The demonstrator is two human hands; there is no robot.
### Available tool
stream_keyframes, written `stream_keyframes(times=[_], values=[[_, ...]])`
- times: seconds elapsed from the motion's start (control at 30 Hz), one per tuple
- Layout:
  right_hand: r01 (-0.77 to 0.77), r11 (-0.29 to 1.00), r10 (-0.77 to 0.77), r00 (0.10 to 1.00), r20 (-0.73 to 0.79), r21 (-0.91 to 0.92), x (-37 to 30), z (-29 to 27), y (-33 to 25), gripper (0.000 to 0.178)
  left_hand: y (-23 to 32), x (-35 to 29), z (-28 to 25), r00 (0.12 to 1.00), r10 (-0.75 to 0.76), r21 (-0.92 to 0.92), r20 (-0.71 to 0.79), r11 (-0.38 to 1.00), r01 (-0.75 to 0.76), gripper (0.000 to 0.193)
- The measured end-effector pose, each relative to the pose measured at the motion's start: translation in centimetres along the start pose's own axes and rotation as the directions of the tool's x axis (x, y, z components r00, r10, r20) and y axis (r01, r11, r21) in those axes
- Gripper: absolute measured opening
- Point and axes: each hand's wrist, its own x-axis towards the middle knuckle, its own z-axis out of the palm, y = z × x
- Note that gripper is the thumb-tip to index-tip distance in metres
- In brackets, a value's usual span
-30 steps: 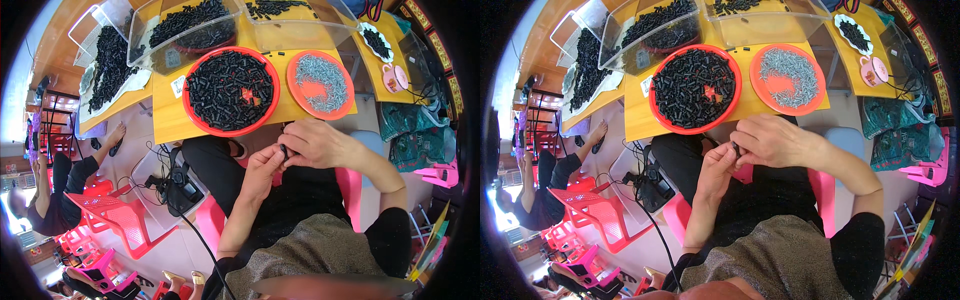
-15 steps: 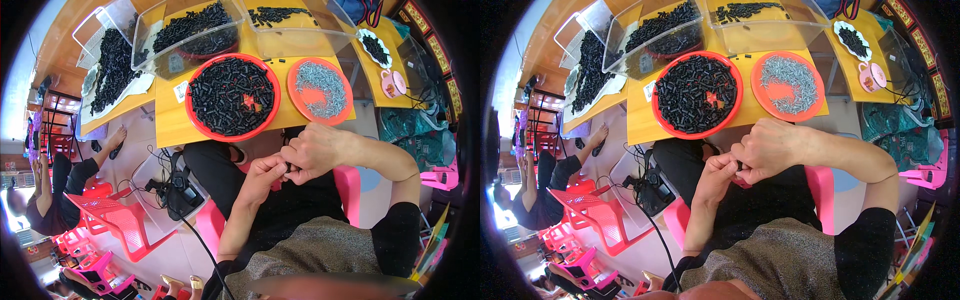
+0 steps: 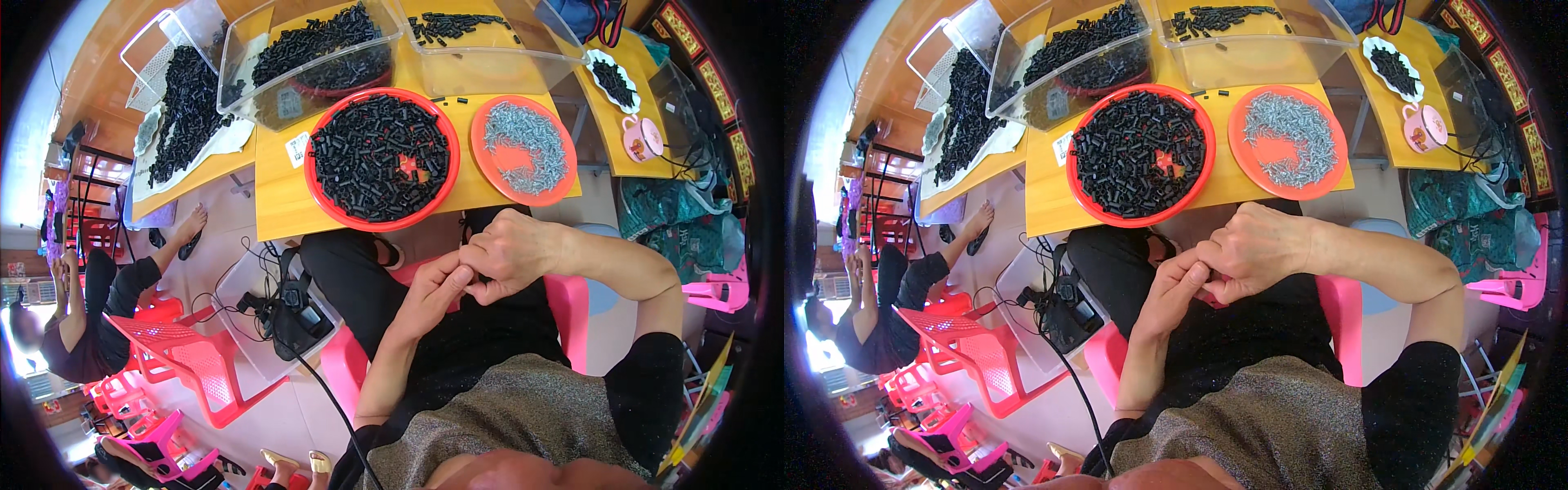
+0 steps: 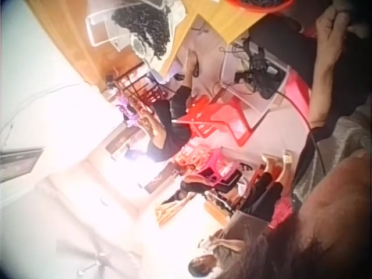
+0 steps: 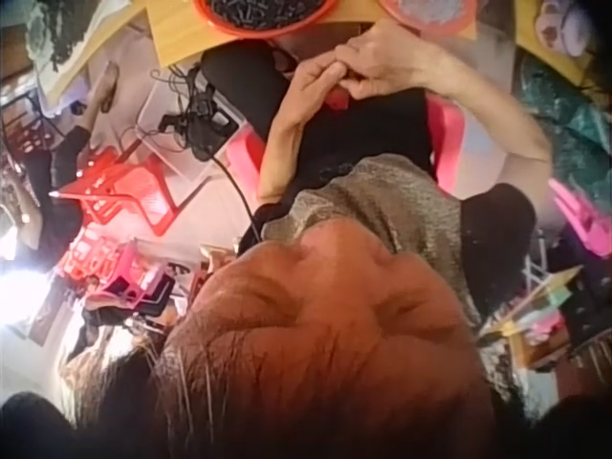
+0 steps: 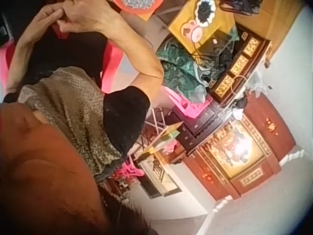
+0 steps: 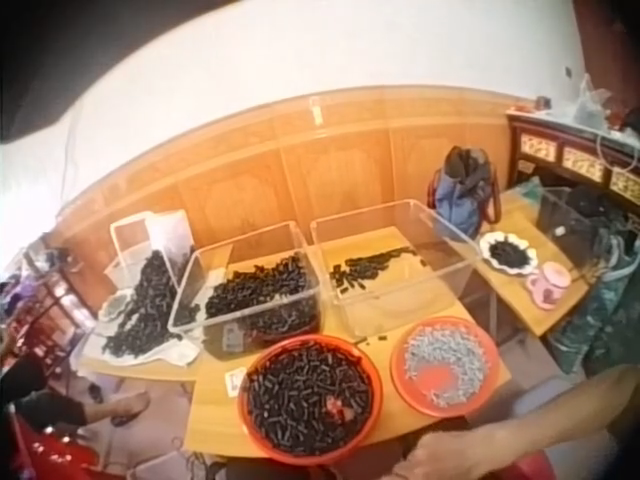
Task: Manually assembling small silver rings onto black cylindrical components at a workbench.
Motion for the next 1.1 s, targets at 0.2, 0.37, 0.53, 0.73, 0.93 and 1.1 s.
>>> stream_keyframes(times=[0.2, 0.37, 0.53, 0.73, 0.93, 1.1], values=[[0.038, 0.996, -0.030, 0.995, -0.097, 0.083, -0.5, 1.4, 0.7, 0.026, 0.0, 0.2, 0.6, 0.997, 0.071, -0.024, -0.011, 0.997, -0.072, 0.036], [-0.024, 0.999, 0.028, 0.985, -0.168, 0.021, 0.1, -0.3, 2.1, 0.024, 0.1, 0.6, 0.7, 0.988, 0.119, -0.068, -0.097, 0.990, -0.126, 0.037], [-0.307, 0.932, 0.164, 0.830, -0.532, -0.193, 3.0, -8.2, 8.1, 0.022, 0.2, 0.7, 0.0, 0.982, 0.156, -0.060, -0.108, 0.985, -0.163, 0.036], [-0.485, 0.748, 0.025, 0.703, -0.711, -0.453, 5.4, -8.0, 12.9, 0.018, 0.4, 0.9, -0.4, 0.975, 0.113, -0.112, -0.189, 0.984, -0.136, 0.032], [-0.261, 0.964, 0.241, 0.939, -0.245, -0.054, 7.2, 0.5, 12.2, 0.005, 0.3, 1.2, -1.0, 0.961, 0.089, -0.111, -0.260, 0.986, -0.122, 0.031], [-0.265, 0.963, 0.254, 0.956, -0.149, -0.056, 8.2, 1.5, 12.6, 0.003, 0.1, 1.3, -1.5, 0.947, 0.087, -0.110, -0.310, 0.986, -0.126, 0.029]])
